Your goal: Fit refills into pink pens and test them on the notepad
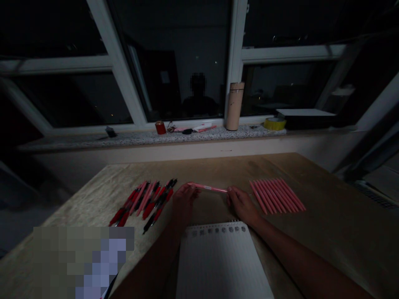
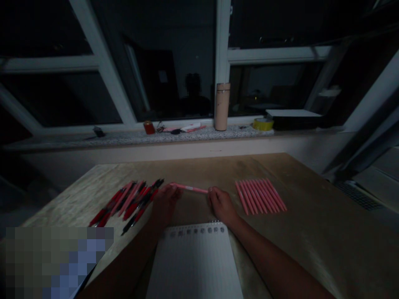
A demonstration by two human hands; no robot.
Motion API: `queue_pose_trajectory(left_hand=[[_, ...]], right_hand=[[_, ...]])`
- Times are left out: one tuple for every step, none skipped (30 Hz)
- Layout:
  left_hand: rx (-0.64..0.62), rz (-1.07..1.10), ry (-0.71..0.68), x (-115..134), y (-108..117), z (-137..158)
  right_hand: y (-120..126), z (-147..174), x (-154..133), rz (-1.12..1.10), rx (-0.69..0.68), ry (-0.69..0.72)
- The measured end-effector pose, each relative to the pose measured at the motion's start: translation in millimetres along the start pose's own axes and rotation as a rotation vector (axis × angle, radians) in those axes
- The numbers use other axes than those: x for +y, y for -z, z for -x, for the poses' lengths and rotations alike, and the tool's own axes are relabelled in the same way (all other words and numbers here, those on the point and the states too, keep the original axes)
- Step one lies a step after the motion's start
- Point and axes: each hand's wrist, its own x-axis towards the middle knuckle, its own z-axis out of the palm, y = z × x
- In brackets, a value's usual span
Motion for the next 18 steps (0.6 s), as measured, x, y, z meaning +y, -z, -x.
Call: queue_pose_trajectory(left_hand=[[0.004,-0.001,0.0,0.0,0.0,-0.1],[0.011,0.0,0.001,0.1,0.1,-0.3],[0.025,0.004,0.001,0.3,0.1,-0.6],[0.04,0.008,0.002,0.6,0.2,-0.9],[0.051,0.013,0.002,0.9,0.2,-1.1],[0.055,0.014,0.005,1.1,0.2,-1.4],[0.057,0.012,0.007,1.3,0.3,-1.5],[0.058,0.01,0.008,1.4,0.3,-1.6],[0.054,0.009,0.008,1.4,0.4,-1.7],[0.045,0.008,0.008,1.2,0.5,-1.6],[0.033,0.008,0.008,0.9,0.5,-1.4],[0.02,0.006,0.007,0.6,0.5,-1.2],[0.005,0.003,0.007,0.2,0.5,-0.9],[-0.006,0.001,0.01,-0.1,0.5,-0.6],[-0.013,0.001,0.011,-0.3,0.5,-0.3],[-0.016,0.003,0.013,-0.5,0.5,-0.1],[-0.012,0.007,0.015,-0.6,0.6,-0.1],[-0.005,0.013,0.016,-0.7,0.8,-0.3]], right_hand=[[0.0,0.1,-0.6,-0.013,-0.006,-0.006],[0.0,0.2,-1.2,-0.027,-0.01,-0.008],[0.1,0.4,-2.0,-0.042,-0.014,-0.006],[0.3,0.6,-2.7,-0.053,-0.012,0.0],[0.4,0.7,-3.2,-0.057,-0.008,0.006],[0.5,0.8,-3.6,-0.056,-0.002,0.01],[0.6,0.8,-3.8,-0.051,0.002,0.013],[0.7,0.7,-3.6,-0.044,0.004,0.017],[0.8,0.5,-3.2,-0.037,0.004,0.024],[0.8,0.3,-2.5,-0.034,0.002,0.031],[0.8,0.2,-1.6,-0.036,0.001,0.036],[0.7,0.0,-0.5,-0.044,-0.002,0.035],[0.4,-0.2,0.7,-0.057,-0.006,0.025],[0.1,-0.4,2.0,-0.074,-0.011,0.005],[-0.3,-0.6,3.1,-0.098,-0.013,-0.025],[-0.7,-0.7,4.0,-0.123,-0.013,-0.05],[-1.1,-0.8,4.5,-0.141,-0.01,-0.063],[-1.3,-0.8,4.6,-0.152,-0.003,-0.06]])
